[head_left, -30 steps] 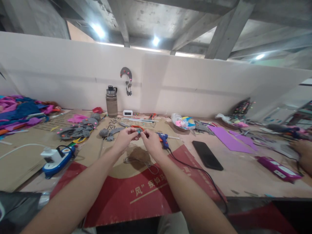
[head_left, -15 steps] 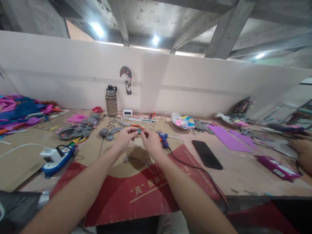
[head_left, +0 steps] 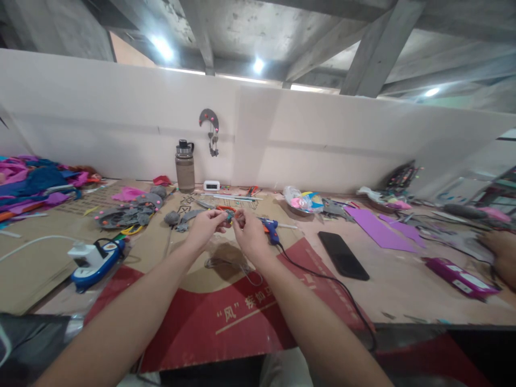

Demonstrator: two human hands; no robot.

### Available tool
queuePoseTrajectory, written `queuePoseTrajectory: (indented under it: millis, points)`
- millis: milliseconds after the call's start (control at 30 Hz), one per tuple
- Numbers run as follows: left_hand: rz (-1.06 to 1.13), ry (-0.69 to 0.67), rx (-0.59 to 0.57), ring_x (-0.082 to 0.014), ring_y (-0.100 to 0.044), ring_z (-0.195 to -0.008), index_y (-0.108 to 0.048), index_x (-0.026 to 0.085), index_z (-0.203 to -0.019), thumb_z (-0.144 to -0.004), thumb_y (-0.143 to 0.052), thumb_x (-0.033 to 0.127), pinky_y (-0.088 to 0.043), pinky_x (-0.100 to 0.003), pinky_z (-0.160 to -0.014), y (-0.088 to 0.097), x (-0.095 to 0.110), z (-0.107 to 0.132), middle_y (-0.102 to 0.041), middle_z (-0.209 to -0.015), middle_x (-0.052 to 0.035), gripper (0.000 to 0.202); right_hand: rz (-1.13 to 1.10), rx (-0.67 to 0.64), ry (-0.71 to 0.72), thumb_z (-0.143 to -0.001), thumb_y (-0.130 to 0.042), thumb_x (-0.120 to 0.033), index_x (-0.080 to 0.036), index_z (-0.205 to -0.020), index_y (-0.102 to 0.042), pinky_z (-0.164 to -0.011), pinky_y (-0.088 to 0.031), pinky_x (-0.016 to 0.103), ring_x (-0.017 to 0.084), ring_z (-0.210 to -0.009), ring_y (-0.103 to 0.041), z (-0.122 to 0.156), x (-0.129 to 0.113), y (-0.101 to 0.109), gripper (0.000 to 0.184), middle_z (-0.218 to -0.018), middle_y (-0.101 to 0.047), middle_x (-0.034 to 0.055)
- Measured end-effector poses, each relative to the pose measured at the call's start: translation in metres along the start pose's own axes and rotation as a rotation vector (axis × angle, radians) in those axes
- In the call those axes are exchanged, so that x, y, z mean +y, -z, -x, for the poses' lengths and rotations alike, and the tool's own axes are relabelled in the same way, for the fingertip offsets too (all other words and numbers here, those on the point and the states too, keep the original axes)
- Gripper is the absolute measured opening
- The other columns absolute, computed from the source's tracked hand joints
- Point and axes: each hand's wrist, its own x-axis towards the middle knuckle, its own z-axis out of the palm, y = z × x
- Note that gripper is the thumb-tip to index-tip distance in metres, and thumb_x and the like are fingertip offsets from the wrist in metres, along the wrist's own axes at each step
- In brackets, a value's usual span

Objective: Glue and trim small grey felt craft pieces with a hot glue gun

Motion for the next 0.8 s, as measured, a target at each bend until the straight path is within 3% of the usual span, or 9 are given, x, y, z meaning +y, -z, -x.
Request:
queuePoseTrajectory:
  millis: [467,800]
  points:
    - [0.117,0.05,-0.099,-0.0135,-0.064,-0.068,-0.065,0.013,-0.085,-0.065,-0.072,0.032,-0.048,-0.024,-0.062,-0.001,0.001,0.0009,-0.068,-0.084,-0.0089,0.028,0.019,0.014,-0.062,-0.088,-0.038,-0.033,-0.018,-0.08,-0.055,-0.062,-0.035,0.025,0.014,-0.066,-0.053,-0.0023,-0.0033,0.0052,0.024,-0.076,-0.061,0.0032]
    - [0.09,0.033,-0.107,-0.0143,-0.063,-0.067,-0.066,0.012,-0.083,-0.064,-0.073,0.033,-0.049,-0.025,-0.062,-0.0032,0.0032,0.0018,-0.068,-0.081,-0.0086,0.03,0.068,0.023,-0.068,-0.087,-0.041,-0.032,-0.019,-0.078,-0.056,-0.06,-0.034,0.024,0.014,-0.064,-0.052,-0.002,-0.0024,0.0067,0.022,-0.075,-0.062,0.0032]
